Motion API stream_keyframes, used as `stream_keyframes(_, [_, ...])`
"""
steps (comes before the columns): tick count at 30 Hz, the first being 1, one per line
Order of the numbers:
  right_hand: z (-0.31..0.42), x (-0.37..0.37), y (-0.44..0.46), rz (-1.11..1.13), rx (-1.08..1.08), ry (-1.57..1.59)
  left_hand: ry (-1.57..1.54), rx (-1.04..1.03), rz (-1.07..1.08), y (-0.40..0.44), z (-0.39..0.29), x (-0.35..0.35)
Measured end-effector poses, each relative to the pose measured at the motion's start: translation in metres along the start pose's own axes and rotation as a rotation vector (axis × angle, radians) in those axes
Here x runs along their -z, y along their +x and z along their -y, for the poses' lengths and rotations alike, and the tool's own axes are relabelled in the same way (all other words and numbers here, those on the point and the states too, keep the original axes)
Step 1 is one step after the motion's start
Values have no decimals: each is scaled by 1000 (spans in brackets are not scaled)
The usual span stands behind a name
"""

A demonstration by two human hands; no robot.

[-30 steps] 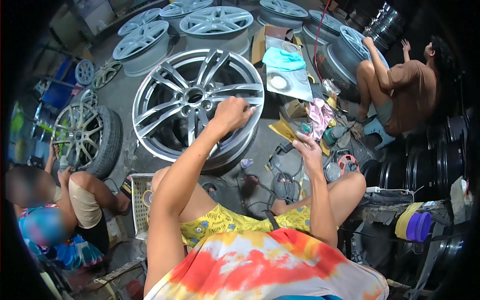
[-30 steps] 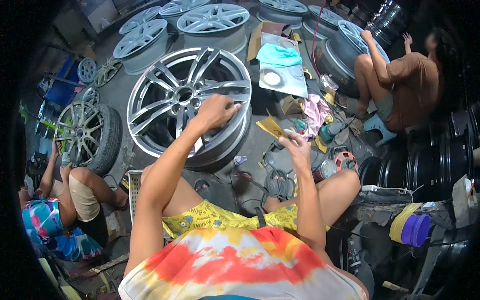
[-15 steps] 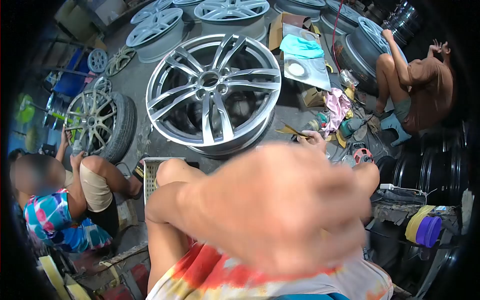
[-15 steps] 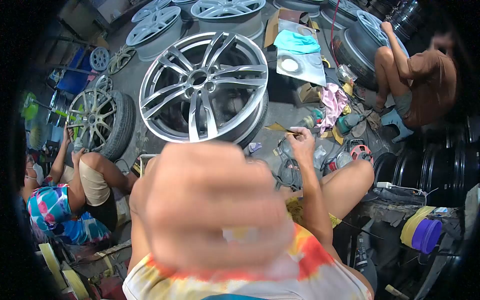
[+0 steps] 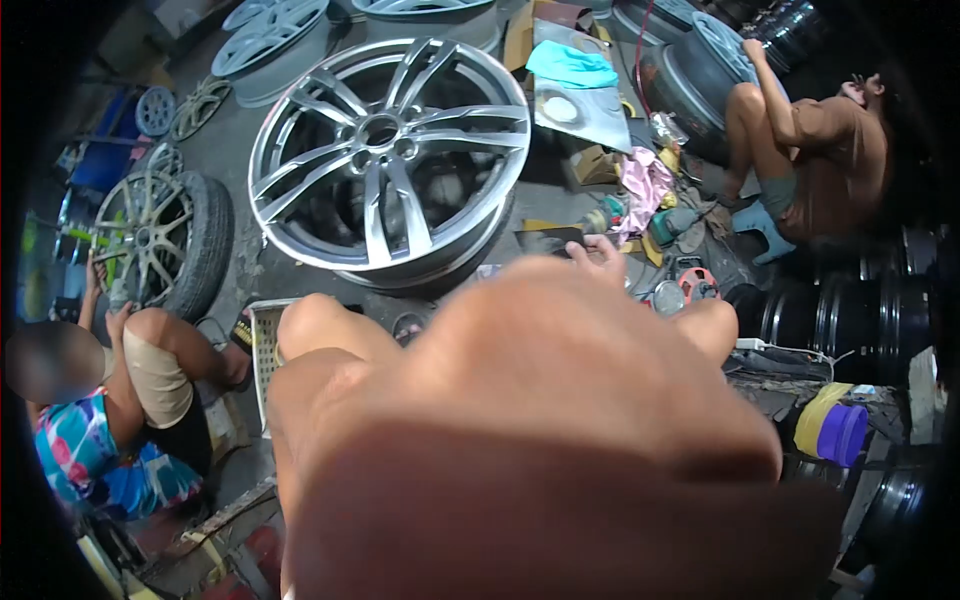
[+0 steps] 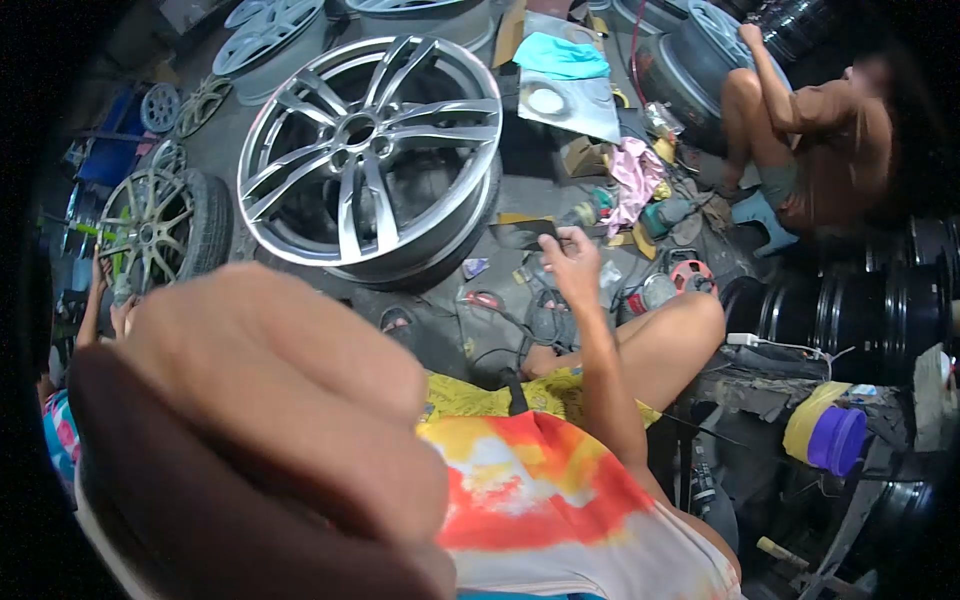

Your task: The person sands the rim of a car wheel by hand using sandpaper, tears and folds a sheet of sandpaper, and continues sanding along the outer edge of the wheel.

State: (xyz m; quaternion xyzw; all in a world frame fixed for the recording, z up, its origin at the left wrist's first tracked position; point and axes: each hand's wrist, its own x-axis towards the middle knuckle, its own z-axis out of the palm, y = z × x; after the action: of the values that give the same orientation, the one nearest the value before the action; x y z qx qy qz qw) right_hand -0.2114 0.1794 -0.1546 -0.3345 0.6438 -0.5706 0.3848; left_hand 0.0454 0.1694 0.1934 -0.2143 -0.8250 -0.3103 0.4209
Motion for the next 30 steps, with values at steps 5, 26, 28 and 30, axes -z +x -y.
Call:
stream_keyframes(5, [23, -14, -6, 0, 2, -4, -148, 35, 48, -1, -1, 2])
stream_keyframes(26, [33, -19, 93, 40, -65, -301, 482, 1172, 421, -162, 102, -6])
stream_keyframes(28, [35, -5, 80, 3, -13, -97, 543, 1126, 371, -179, 96, -15])
stream_keyframes(30, [80, 3, 83, -8, 52, -43, 692, 1145, 314, -183, 102, -18])
